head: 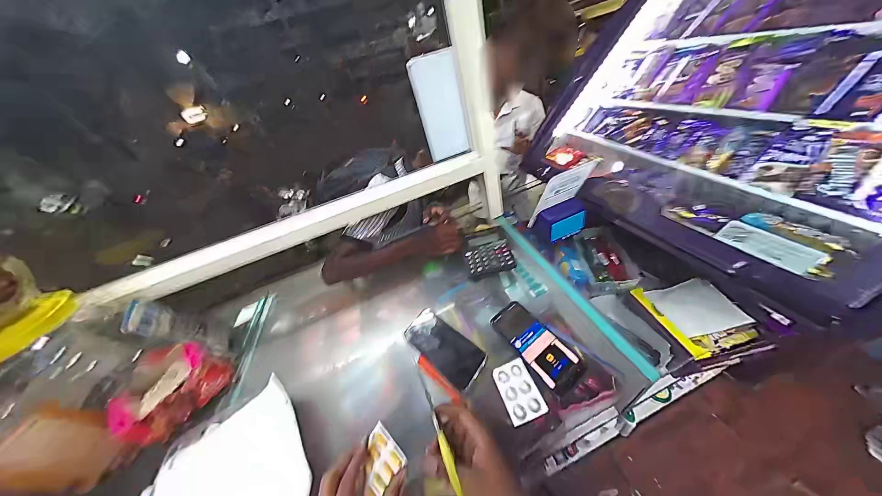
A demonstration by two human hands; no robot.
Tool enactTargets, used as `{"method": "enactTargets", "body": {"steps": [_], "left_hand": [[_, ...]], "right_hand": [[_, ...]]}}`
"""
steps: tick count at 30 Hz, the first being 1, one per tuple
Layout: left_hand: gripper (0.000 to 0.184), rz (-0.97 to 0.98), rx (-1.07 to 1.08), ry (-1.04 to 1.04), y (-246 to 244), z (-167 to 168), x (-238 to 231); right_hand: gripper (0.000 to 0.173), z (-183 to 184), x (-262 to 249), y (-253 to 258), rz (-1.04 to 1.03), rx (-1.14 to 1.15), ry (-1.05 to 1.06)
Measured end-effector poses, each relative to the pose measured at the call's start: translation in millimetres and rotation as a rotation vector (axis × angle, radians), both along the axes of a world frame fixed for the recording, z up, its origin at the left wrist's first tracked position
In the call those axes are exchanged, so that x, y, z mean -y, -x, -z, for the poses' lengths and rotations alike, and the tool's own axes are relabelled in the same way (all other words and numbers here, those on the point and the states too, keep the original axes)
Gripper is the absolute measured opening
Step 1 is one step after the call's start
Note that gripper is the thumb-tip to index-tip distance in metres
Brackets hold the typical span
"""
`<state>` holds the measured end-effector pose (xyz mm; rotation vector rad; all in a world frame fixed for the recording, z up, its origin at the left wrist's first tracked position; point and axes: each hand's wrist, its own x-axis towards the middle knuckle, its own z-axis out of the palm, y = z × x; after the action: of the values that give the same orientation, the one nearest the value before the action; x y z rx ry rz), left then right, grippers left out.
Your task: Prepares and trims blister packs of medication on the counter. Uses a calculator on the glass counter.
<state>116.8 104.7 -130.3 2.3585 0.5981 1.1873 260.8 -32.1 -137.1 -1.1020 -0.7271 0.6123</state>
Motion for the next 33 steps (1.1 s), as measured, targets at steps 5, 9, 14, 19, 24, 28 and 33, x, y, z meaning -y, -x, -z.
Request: {"method": "enactTargets", "body": {"steps": [5, 9, 14, 19, 24, 28, 33], "left_hand": [[0.063, 0.049, 0.061, -0.046, 3.6, -13.8, 26.2], [0.073, 0.118, 0.143, 0.232, 15.4, -17.3, 30.2], [0.083, 0.100, 0.309, 0.794, 22.0, -17.3, 39.5], [0.086, 0.099, 0.278, 0.661, 29.6, -14.9, 41.3], [0.082, 0.061, 0.372, 0.792, 31.9, -18.2, 41.1], [0.021, 0.152, 0.308, 0.955, 32.6, -21.4, 38.6], [0.026, 0.013, 0.504, 0.942, 30.6, -25.2, 18.8]], "right_hand": [[0.049, -18.5, -5.3, -8.5, -0.201, 0.042, 0.070], [0.049, -26.3, -13.1, -6.8, -0.253, -0.016, 0.118], [0.047, -33.1, -20.2, 7.3, -0.282, -0.081, 0.125], [0.050, -32.8, -25.4, 16.4, -0.325, -0.038, 0.178], [0.049, -40.3, -26.9, 22.1, -0.242, -0.059, 0.140], [0.044, -34.6, -15.7, 23.7, -0.265, -0.029, 0.172], [0.071, 2.4, 37.4, 18.2, -0.496, 0.120, 0.262]]}}
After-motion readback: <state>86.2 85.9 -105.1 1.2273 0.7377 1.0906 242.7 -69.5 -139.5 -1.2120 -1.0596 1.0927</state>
